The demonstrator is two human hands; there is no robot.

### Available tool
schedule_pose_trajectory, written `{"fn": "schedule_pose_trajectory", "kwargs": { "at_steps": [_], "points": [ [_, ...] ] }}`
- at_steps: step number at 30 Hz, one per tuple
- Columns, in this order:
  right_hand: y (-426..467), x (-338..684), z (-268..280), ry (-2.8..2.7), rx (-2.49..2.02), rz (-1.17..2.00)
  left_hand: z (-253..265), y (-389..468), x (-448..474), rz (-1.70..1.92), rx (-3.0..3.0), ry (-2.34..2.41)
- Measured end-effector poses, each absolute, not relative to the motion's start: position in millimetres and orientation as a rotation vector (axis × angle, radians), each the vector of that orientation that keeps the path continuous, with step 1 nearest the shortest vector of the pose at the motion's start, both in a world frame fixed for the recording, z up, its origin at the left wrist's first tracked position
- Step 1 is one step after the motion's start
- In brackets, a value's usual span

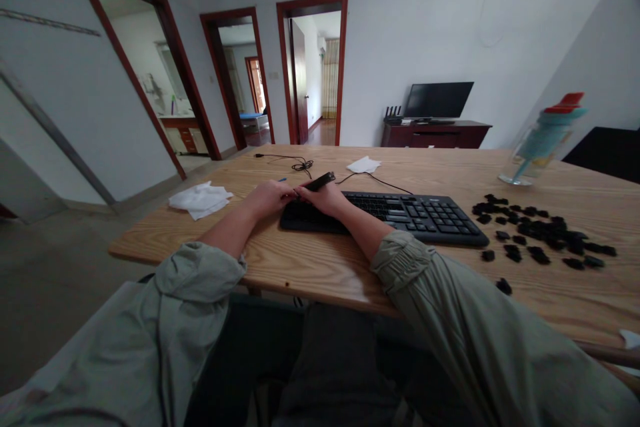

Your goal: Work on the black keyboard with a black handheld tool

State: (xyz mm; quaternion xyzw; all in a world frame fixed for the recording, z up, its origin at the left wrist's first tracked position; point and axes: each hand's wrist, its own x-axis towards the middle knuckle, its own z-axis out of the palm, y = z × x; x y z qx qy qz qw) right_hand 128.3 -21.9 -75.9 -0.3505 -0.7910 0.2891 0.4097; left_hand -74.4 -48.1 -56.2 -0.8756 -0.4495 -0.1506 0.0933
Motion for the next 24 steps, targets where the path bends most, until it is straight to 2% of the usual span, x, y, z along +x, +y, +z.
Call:
{"fn": "schedule_pose_trajectory", "kwargs": {
  "at_steps": [9, 24],
  "points": [
    [-35, 134, -77, -2.125, -0.814, 0.61, -58, -52, -82, -0.432, -2.605, -1.354],
    [-28, 139, -75, -2.116, -0.746, 0.784, -54, -56, -69, -0.316, -2.556, -1.296]
  ]
}}
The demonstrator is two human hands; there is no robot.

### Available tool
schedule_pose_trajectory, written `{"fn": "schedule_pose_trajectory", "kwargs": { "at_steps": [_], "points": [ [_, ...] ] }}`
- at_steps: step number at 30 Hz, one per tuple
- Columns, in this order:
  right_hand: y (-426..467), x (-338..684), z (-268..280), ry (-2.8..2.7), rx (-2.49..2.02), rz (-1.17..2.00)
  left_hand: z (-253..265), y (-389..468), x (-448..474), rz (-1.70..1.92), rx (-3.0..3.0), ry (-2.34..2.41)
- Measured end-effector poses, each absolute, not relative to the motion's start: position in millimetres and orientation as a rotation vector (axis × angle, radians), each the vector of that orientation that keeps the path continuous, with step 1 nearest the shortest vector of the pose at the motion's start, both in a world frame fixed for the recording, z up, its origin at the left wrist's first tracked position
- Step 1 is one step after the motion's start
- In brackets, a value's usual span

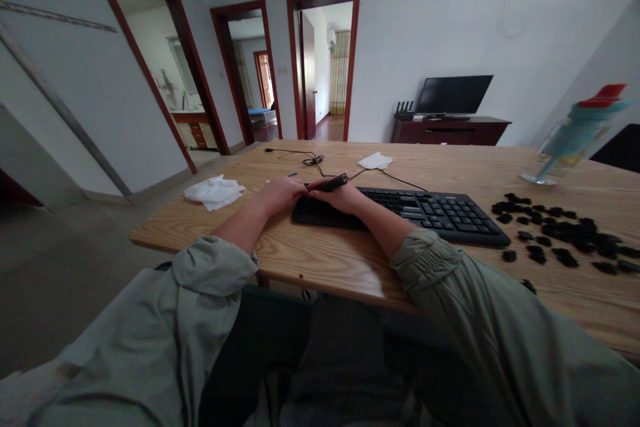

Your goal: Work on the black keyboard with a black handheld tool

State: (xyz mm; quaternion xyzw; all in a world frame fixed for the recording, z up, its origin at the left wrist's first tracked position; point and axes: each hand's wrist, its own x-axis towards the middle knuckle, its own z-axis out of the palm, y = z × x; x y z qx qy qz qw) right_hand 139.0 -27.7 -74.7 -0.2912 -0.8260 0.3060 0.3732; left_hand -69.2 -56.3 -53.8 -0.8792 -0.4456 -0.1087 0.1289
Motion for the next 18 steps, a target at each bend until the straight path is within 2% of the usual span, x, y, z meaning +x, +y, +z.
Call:
{"fn": "schedule_pose_trajectory", "kwargs": {
  "at_steps": [18],
  "points": [
    [-21.7, 139.3, -77.3, -1.987, -0.781, 0.895, -61.0, -51.3, -72.7, -0.46, -2.591, -1.255]
  ]
}}
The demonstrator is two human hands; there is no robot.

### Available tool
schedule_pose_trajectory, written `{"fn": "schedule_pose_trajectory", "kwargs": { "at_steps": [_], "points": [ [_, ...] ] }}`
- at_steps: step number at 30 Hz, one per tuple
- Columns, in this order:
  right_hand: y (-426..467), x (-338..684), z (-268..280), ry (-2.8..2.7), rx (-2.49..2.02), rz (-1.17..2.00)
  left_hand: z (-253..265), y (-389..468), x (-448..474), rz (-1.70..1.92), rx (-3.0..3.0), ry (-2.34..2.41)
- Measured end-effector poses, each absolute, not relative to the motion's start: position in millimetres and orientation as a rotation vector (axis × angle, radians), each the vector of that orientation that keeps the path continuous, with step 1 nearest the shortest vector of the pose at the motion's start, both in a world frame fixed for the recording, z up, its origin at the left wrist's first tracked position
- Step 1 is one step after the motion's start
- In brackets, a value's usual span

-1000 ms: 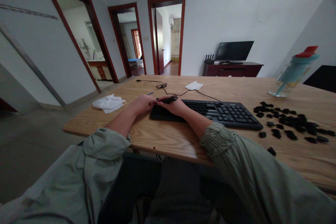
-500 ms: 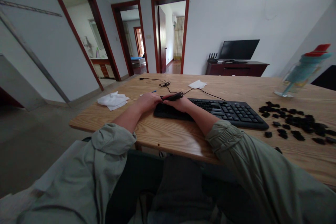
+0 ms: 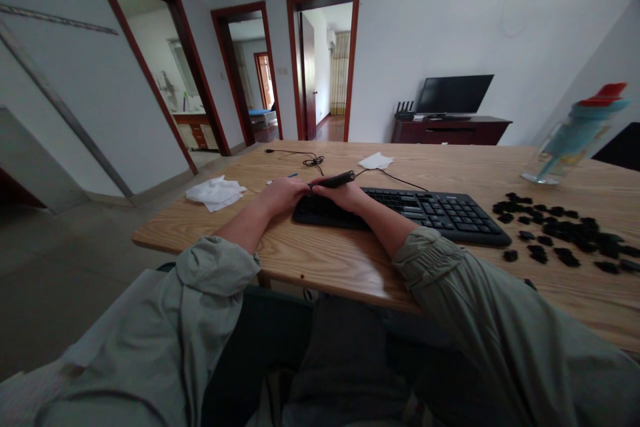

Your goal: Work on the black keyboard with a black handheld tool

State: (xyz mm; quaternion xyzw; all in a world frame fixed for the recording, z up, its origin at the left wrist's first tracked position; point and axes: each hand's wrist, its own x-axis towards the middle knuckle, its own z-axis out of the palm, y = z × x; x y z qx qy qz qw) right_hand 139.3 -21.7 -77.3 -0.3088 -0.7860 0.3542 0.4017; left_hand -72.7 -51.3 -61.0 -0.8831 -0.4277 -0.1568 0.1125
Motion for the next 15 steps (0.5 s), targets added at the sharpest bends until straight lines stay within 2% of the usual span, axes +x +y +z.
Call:
{"fn": "schedule_pose_trajectory", "kwargs": {
  "at_steps": [8, 15],
  "points": [
    [-23, 136, -72, -1.924, -0.868, 0.855, -59, -57, -73, -0.681, -2.539, -1.411],
    [-19, 136, -73, -1.96, -0.95, 0.723, -61, -69, -73, -0.451, -2.585, -1.401]
  ]
}}
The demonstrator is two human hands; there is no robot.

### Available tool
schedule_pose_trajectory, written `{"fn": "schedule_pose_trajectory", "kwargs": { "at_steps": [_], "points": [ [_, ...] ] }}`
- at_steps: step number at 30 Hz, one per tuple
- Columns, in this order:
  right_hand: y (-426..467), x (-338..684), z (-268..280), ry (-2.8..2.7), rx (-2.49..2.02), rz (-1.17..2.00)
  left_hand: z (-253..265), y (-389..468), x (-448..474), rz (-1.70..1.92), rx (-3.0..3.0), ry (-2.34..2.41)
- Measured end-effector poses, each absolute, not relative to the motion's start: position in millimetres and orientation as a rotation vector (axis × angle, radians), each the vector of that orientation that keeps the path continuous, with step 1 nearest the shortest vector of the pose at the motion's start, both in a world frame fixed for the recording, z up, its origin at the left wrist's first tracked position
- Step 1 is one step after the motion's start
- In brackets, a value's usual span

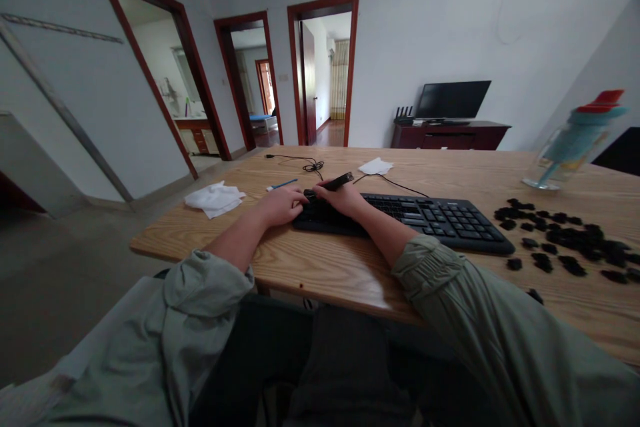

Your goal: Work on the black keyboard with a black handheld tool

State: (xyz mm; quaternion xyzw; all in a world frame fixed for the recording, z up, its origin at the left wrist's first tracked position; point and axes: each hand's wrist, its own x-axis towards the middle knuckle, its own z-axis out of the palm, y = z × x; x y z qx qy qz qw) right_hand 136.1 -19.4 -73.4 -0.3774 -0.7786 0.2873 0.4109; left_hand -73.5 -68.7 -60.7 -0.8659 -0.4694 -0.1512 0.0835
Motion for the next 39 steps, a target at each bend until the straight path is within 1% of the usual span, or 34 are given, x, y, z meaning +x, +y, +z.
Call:
{"fn": "schedule_pose_trajectory", "kwargs": {
  "at_steps": [10, 14, 19, 26, 29, 36, 39],
  "points": [
    [-27, 138, -70, -1.982, -0.981, 0.704, -60, -69, -75, -0.408, -2.554, -1.572],
    [-26, 138, -70, -1.999, -0.92, 0.723, -58, -68, -74, -0.395, -2.57, -1.6],
    [-19, 136, -71, -1.975, -0.886, 0.783, -57, -69, -75, -0.389, -2.59, -1.638],
    [-22, 129, -69, -1.802, -1.047, 0.971, -57, -69, -77, -0.395, -2.604, -1.652],
    [-24, 126, -67, -1.789, -1.049, 1.012, -58, -68, -78, -0.397, -2.616, -1.658],
    [-26, 130, -60, -1.887, -1.052, 0.889, -58, -69, -79, -0.477, -2.632, -1.681],
    [-33, 133, -55, -1.91, -1.076, 0.892, -57, -69, -78, -0.475, -2.639, -1.705]
  ]
}}
